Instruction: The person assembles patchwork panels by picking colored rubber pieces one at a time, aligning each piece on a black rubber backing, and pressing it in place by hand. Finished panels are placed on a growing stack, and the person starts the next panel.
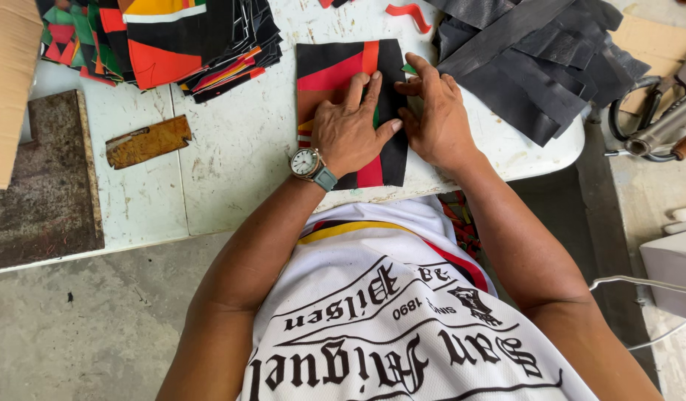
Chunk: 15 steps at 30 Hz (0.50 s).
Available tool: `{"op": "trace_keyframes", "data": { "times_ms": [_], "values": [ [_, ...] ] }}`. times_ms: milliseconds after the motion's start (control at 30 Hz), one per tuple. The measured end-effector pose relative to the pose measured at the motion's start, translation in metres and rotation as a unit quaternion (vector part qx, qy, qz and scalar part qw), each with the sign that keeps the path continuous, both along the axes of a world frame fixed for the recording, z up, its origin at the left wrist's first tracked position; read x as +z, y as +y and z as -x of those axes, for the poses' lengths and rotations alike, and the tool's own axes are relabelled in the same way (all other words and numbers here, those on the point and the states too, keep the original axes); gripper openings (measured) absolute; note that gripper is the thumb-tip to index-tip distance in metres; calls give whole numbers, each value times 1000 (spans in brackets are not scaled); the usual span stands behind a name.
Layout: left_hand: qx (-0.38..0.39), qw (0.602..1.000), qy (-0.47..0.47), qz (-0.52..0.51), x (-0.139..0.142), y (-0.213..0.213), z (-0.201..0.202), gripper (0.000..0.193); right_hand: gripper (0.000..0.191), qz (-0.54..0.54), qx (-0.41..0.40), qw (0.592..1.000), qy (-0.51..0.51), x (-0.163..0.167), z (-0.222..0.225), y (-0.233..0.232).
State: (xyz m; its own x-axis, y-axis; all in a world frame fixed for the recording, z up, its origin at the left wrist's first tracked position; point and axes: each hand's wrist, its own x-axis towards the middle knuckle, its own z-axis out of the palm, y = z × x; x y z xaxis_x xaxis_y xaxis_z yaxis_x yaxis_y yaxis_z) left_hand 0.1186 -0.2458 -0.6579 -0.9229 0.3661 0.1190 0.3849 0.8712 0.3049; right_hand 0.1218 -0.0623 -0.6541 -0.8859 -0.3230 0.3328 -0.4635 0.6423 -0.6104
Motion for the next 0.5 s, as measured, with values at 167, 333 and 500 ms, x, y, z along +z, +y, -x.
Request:
{"op": "trace_keyframes", "data": {
  "times_ms": [167,333,500],
  "values": [
    [-67,992,55,-92,1,-21,-8,55,81,2,4,1000,4,7,0,-2],
    [-17,979,15,-201,5,-23,1,41,81,3,2,1000,3,9,-1,-5],
    [-5,998,24,-51,7,-14,6,38,80,-2,-6,1000,-3,8,-1,-5]
  ]
}}
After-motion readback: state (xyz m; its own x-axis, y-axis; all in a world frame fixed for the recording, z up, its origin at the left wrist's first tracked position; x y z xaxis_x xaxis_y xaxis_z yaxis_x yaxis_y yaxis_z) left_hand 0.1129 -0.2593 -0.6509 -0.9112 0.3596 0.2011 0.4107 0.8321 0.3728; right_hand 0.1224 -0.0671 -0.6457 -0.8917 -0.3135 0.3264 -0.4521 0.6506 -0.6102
